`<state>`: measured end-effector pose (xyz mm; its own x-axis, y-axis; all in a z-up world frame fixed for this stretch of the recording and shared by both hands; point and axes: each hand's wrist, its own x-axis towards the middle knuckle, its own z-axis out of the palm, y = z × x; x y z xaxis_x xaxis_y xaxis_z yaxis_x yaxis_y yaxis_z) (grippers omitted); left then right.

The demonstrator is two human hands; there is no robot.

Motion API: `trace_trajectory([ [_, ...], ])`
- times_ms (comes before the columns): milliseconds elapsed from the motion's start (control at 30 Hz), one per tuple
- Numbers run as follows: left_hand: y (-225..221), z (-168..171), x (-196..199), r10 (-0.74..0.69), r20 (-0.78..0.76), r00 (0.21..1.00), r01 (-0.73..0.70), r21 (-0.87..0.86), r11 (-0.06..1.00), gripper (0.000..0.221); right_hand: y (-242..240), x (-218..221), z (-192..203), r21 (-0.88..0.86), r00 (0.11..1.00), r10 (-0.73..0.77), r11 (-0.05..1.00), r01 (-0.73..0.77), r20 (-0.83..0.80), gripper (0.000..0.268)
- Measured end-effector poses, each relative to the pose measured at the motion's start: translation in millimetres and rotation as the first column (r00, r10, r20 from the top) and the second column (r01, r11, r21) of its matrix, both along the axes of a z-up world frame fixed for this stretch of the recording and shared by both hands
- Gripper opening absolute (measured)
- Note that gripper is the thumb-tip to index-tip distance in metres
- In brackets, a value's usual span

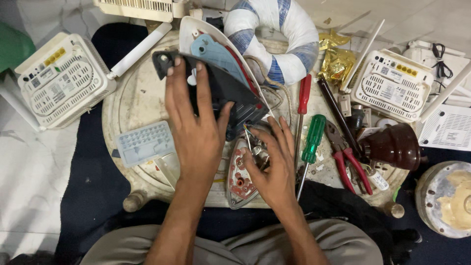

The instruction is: The person disassembles a clothes iron, manipulates internal wires and components using a screwdriver, and reassembles the casing. The person handles the iron's base, casing, and internal parts while seated on the floor.

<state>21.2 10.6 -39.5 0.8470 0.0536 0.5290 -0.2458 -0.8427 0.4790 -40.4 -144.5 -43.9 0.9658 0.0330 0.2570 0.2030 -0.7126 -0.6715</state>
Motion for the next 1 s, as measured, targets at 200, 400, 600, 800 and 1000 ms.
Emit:
trace_trajectory([
  [200,5,2,4,-0.101,-0.014,0.995,0.1,-0.06,0.993,0.072,6,-2,2,-0.042,0.999,-0.019,0.999,0.02,0.04,0.059],
  [400,3,10,1,-0.113,-0.055,0.992,0.11,-0.065,0.992,0.072,8,-3,2,-0.025,0.996,-0.06,0.998,0.062,0.068,0.073],
  [600,2,27,-4,-0.006,-0.121,0.993,0.001,-0.038,0.999,0.062,2,-4,-8,0.081,0.982,-0.186,0.979,0.188,-0.036,0.06],
  [800,8,37,-17,-0.116,-0.197,0.973,0.052,-0.302,0.952,0.026,-4,-3,-30,0.351,0.967,-0.205,0.904,0.246,-0.151,0.063],
  [1000,25,39,-30,-0.279,-0.218,0.935,0.255,-0.133,0.958,0.024,-5,-5,-33,0.56,0.892,-0.164,0.726,0.399,-0.422,0.055],
])
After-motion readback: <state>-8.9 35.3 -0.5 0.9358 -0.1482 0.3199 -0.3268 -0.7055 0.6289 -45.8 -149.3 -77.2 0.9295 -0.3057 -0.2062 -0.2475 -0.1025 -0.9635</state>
